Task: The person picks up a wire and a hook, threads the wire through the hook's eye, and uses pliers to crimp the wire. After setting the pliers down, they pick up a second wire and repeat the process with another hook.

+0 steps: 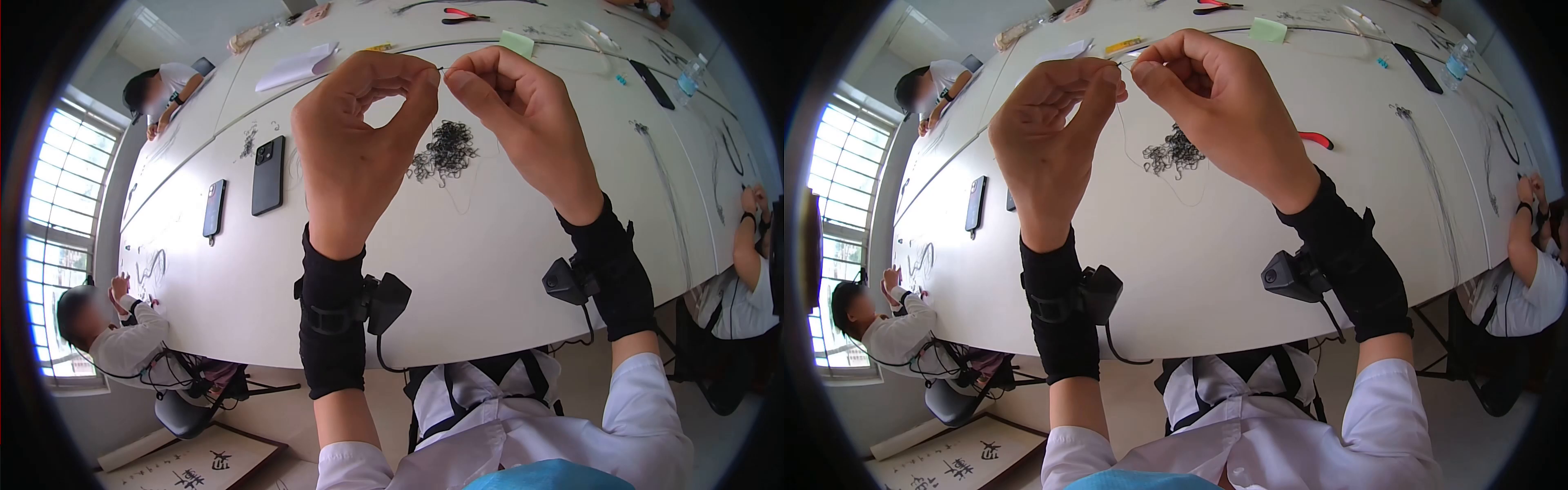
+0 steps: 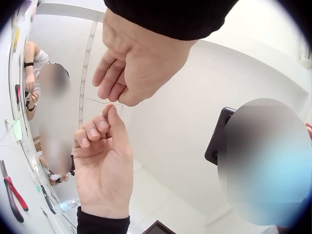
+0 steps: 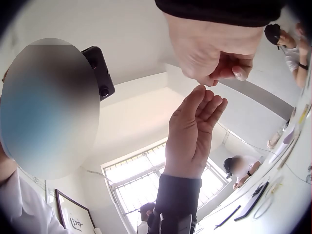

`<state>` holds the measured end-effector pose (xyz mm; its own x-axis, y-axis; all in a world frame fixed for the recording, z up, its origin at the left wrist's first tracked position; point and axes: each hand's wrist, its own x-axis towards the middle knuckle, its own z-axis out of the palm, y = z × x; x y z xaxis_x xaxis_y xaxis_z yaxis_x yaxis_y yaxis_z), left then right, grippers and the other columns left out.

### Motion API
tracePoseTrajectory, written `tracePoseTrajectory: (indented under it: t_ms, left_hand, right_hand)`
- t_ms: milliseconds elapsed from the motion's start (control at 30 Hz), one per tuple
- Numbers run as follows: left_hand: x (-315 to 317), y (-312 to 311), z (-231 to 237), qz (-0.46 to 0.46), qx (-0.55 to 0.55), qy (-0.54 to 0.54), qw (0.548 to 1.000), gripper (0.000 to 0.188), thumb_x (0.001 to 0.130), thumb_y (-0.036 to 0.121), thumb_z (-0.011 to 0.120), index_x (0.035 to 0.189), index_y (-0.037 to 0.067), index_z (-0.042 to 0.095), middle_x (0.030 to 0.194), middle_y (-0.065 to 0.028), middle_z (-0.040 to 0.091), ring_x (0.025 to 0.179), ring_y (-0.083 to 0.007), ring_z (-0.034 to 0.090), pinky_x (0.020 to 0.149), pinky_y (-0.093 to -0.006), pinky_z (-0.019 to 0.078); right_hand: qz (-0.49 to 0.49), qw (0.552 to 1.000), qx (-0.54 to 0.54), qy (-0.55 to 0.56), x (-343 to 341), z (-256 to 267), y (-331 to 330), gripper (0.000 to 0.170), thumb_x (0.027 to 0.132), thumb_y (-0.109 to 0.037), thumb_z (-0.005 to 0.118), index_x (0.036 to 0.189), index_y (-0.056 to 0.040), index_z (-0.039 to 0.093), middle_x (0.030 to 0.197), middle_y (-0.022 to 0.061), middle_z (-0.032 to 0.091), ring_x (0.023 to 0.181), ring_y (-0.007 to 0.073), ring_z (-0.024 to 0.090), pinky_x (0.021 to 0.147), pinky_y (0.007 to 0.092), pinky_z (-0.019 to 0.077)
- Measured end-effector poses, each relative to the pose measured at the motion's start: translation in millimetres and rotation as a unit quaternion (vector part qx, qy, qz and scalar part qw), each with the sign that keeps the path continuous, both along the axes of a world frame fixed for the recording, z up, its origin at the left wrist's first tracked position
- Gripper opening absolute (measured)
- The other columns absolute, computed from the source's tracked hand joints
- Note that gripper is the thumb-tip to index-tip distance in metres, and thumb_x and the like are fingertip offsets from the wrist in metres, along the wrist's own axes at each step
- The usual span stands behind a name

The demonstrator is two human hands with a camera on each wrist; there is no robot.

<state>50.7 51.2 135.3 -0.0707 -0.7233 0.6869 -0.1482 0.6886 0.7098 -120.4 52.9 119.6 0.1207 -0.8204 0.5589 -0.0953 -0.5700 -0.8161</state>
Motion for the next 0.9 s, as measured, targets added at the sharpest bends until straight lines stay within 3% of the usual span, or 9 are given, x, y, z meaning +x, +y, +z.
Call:
tracePoseTrajectory:
  t_ms: [133,233,333,433,533,633,667,733,900]
  left_hand:
    - [1.7,0.2,-1.3,0.031,-0.036,-0.047,0.998,0.014,0.088,0.000,0.075,0.099,-0.005,0.070,0.092,-0.0097,0.073,0.084,-0.0142,0.071,0.084,-0.0263,0.0563]
    - [0.9,0.1,-3.3,0.075,-0.073,-0.086,0.991,0.012,0.087,0.001,0.075,0.097,-0.004,0.070,0.092,-0.0082,0.074,0.084,-0.0128,0.071,0.087,-0.0257,0.0556]
    - [-0.8,-8.5,-8.5,0.104,-0.139,-0.099,0.980,0.009,0.081,-0.001,0.074,0.087,0.002,0.068,0.081,-0.0059,0.073,0.072,-0.0154,0.071,0.067,-0.0256,0.0536]
    - [-0.5,-7.9,-7.2,0.106,-0.160,-0.141,0.971,0.008,0.082,-0.001,0.074,0.087,0.001,0.068,0.080,-0.0076,0.071,0.069,-0.0189,0.069,0.065,-0.0274,0.0529]
    - [-3.7,-5.3,-6.7,0.084,-0.163,-0.173,0.968,0.008,0.083,-0.001,0.073,0.087,0.001,0.067,0.079,-0.0089,0.071,0.069,-0.0217,0.068,0.063,-0.0291,0.0521]
    - [-5.2,-2.1,-6.6,0.063,-0.136,-0.190,0.970,0.007,0.083,0.001,0.073,0.088,0.001,0.068,0.080,-0.0096,0.071,0.070,-0.0230,0.068,0.063,-0.0298,0.0523]
    - [-5.9,-0.1,-5.1,0.060,-0.120,-0.193,0.972,0.007,0.084,0.001,0.073,0.090,0.000,0.069,0.082,-0.0087,0.072,0.074,-0.0203,0.069,0.069,-0.0289,0.0530]
    - [-6.8,4.3,-1.8,0.055,-0.089,-0.201,0.974,0.007,0.087,0.002,0.073,0.093,-0.001,0.072,0.087,-0.0068,0.075,0.081,-0.0149,0.070,0.081,-0.0272,0.0545]
    - [-4.2,4.1,-2.8,0.015,-0.071,-0.160,0.984,0.010,0.087,0.000,0.072,0.096,-0.003,0.071,0.090,-0.0075,0.074,0.084,-0.0139,0.069,0.084,-0.0277,0.0544]
  right_hand:
    - [-0.061,0.995,-0.058,0.054,3.4,0.8,6.7,0.011,0.093,-0.012,0.069,0.099,-0.0019,0.067,0.072,0.0019,0.062,0.064,0.0058,0.056,0.059,0.0206,0.0440]
    - [-0.114,0.972,-0.147,0.145,3.0,5.0,13.2,0.009,0.090,-0.007,0.071,0.096,-0.0029,0.066,0.073,0.0055,0.061,0.063,0.0115,0.060,0.060,0.0234,0.0475]
    - [-0.161,0.932,-0.241,0.220,2.2,8.5,14.8,0.009,0.088,-0.004,0.071,0.094,-0.0025,0.064,0.076,0.0071,0.062,0.065,0.0168,0.064,0.061,0.0274,0.0504]
    - [-0.173,0.921,-0.246,0.247,-0.9,14.9,18.3,0.010,0.087,-0.003,0.072,0.092,-0.0021,0.063,0.081,0.0073,0.064,0.068,0.0182,0.067,0.062,0.0301,0.0520]
    - [-0.140,0.935,-0.231,0.229,-10.1,20.0,13.3,0.009,0.089,-0.007,0.072,0.092,-0.0021,0.065,0.078,0.0067,0.064,0.068,0.0160,0.065,0.062,0.0280,0.0510]
    - [-0.089,0.975,-0.094,0.182,-19.8,18.4,8.6,0.014,0.095,-0.016,0.070,0.101,-0.0027,0.068,0.079,-0.0009,0.063,0.070,0.0053,0.055,0.065,0.0204,0.0438]
    - [-0.068,0.980,-0.053,0.177,-21.8,23.5,8.0,0.020,0.098,-0.021,0.067,0.102,-0.0013,0.069,0.083,-0.0020,0.065,0.075,0.0035,0.056,0.069,0.0191,0.0441]
    - [-0.045,0.988,-0.032,0.147,-26.9,17.1,-0.3,0.023,0.098,-0.024,0.067,0.103,-0.0011,0.069,0.083,-0.0021,0.065,0.076,0.0038,0.055,0.070,0.0191,0.0440]
    - [0.011,0.994,0.013,0.107,-30.4,13.1,-9.1,0.029,0.098,-0.028,0.068,0.104,-0.0003,0.072,0.082,0.0026,0.069,0.074,0.0080,0.062,0.071,0.0220,0.0499]
